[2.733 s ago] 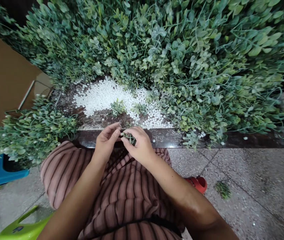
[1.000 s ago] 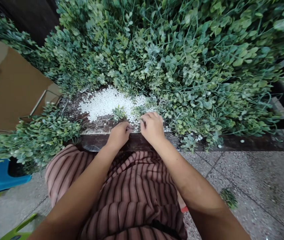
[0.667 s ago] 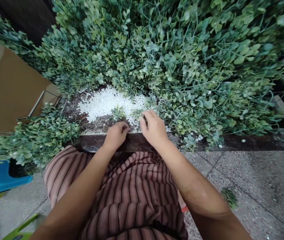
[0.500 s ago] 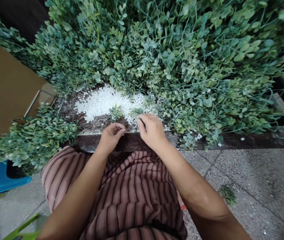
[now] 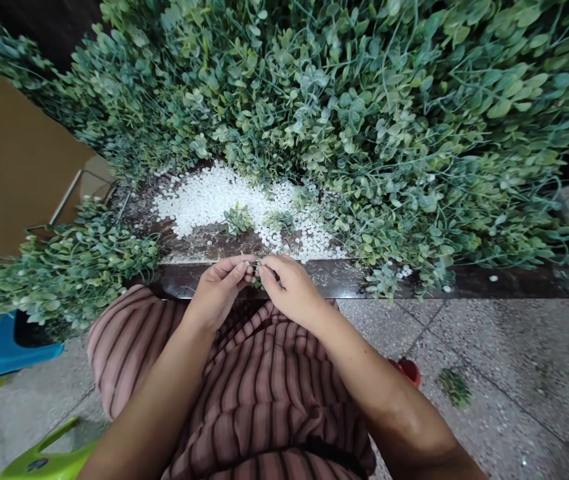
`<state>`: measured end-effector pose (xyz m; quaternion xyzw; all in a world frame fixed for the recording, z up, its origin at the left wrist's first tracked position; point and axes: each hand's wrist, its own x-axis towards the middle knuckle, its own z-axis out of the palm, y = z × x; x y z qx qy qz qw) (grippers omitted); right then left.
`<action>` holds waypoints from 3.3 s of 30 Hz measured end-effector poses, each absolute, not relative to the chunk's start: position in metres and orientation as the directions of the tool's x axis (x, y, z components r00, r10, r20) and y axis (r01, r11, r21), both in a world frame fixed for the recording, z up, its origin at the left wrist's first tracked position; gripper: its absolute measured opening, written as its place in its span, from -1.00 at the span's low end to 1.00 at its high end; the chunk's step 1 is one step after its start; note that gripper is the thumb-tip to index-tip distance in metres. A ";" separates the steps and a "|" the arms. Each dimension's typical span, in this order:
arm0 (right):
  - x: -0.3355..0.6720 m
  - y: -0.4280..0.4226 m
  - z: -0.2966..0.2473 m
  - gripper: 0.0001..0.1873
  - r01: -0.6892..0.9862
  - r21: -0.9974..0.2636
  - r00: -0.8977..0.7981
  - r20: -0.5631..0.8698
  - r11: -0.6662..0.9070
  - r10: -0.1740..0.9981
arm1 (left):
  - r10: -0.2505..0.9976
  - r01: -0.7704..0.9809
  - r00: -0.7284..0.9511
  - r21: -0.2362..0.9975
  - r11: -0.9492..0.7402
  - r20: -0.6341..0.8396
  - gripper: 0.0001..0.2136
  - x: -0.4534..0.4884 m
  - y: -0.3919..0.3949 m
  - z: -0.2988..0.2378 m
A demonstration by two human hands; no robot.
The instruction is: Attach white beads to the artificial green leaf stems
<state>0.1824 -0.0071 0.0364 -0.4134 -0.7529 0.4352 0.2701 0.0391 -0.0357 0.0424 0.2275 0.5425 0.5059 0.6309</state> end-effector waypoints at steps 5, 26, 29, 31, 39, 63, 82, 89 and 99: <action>0.179 -0.011 0.036 -0.82 0.385 -0.892 -0.470 0.032 0.238 0.882 | 0.881 -0.369 -0.146 0.851 0.374 -0.451 -0.82 0.042 -0.038 0.041; 0.175 -0.021 0.028 -0.85 0.349 -0.926 -0.271 0.046 0.143 0.962 | 0.824 -0.606 -0.032 0.666 0.434 -0.566 -0.78 0.049 -0.038 0.041; 0.176 -0.021 0.031 -0.85 0.352 -0.921 -0.286 0.067 0.170 0.956 | 0.810 -0.612 -0.012 0.644 0.458 -0.587 -0.78 0.048 -0.038 0.041; 0.176 -0.021 0.033 -0.83 0.359 -0.915 -0.298 0.072 0.182 0.952 | 0.801 -0.606 -0.004 0.638 0.475 -0.599 -0.79 0.048 -0.038 0.041; 0.177 -0.021 0.036 -0.82 0.373 -0.882 -0.365 0.146 0.287 0.920 | 0.762 -0.582 0.073 0.593 0.557 -0.644 -0.82 0.041 -0.037 0.043; 0.178 -0.022 0.034 -0.85 0.315 -0.929 -0.333 0.085 0.196 0.939 | 0.761 -0.636 0.135 0.534 0.558 -0.634 -0.84 0.040 -0.038 0.039; 0.178 -0.020 0.034 -0.84 0.316 -0.914 -0.354 0.137 0.256 0.925 | 0.727 -0.694 0.175 0.441 0.569 -0.664 -0.87 0.042 -0.036 0.039; 0.179 -0.019 0.033 -0.86 0.327 -0.915 -0.360 0.111 0.236 0.927 | 0.718 -0.740 0.217 0.369 0.563 -0.661 -0.85 0.041 -0.035 0.040; 0.179 -0.017 0.037 -0.84 0.325 -0.920 -0.362 0.094 0.220 0.928 | 0.732 -0.701 0.238 0.409 0.584 -0.638 -0.80 0.039 -0.036 0.036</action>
